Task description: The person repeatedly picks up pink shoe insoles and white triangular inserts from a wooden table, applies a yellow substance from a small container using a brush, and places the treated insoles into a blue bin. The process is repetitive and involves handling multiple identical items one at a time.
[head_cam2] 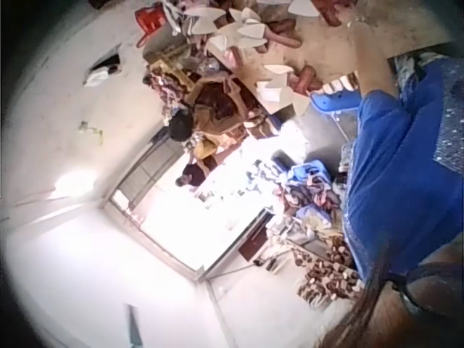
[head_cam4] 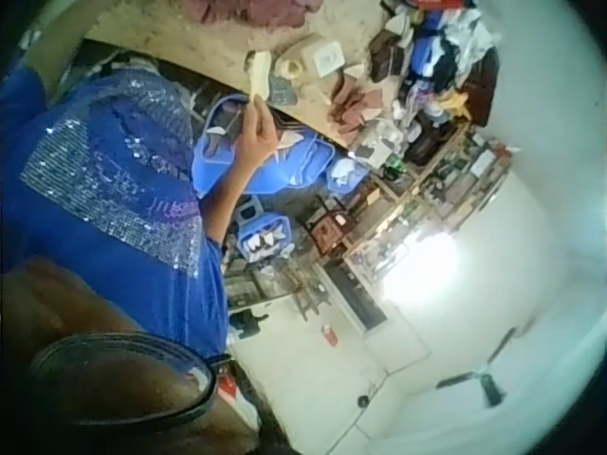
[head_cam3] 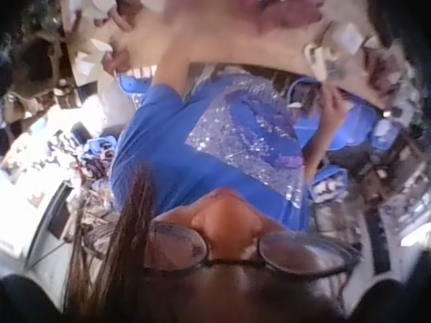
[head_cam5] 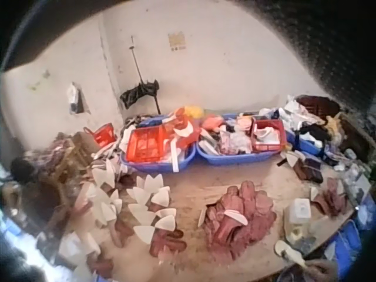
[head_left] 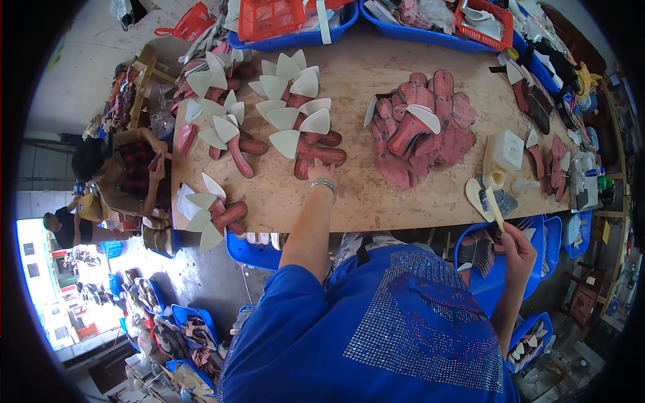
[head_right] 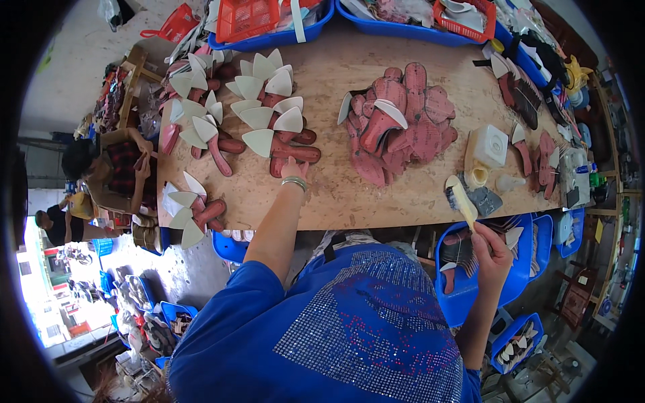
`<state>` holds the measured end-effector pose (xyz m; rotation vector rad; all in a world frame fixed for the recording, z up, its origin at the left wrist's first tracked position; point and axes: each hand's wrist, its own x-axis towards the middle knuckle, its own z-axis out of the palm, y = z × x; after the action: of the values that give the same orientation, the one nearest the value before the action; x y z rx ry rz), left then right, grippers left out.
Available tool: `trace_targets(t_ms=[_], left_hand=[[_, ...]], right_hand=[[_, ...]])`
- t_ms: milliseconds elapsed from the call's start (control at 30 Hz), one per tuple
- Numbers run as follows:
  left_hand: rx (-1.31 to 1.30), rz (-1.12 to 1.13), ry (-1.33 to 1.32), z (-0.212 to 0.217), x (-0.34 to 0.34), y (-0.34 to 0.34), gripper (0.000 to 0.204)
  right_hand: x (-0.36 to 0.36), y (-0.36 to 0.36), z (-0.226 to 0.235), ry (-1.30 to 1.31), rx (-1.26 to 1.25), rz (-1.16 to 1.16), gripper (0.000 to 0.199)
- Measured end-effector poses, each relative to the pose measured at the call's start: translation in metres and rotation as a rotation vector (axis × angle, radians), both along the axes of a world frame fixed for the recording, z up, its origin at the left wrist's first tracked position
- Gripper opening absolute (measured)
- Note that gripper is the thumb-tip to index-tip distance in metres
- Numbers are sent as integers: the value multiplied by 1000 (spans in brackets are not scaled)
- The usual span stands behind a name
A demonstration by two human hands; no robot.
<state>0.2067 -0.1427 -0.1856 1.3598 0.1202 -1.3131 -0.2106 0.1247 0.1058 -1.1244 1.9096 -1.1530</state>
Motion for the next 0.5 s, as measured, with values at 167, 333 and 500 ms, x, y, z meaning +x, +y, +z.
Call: trace_targets(t_ms=[167,333,500], left_hand=[[18,19,-2,-3,2,1,34],[72,-225,-557,-30,19,18,34],[-409,-687,-1029,83,-98,35,46]], right_hand=[[-7,-1,1,-59,-26,-16,26],[-15,-3,1,-60,-51,-8,26],[-27,2,-4,-78,-65,-168,27]])
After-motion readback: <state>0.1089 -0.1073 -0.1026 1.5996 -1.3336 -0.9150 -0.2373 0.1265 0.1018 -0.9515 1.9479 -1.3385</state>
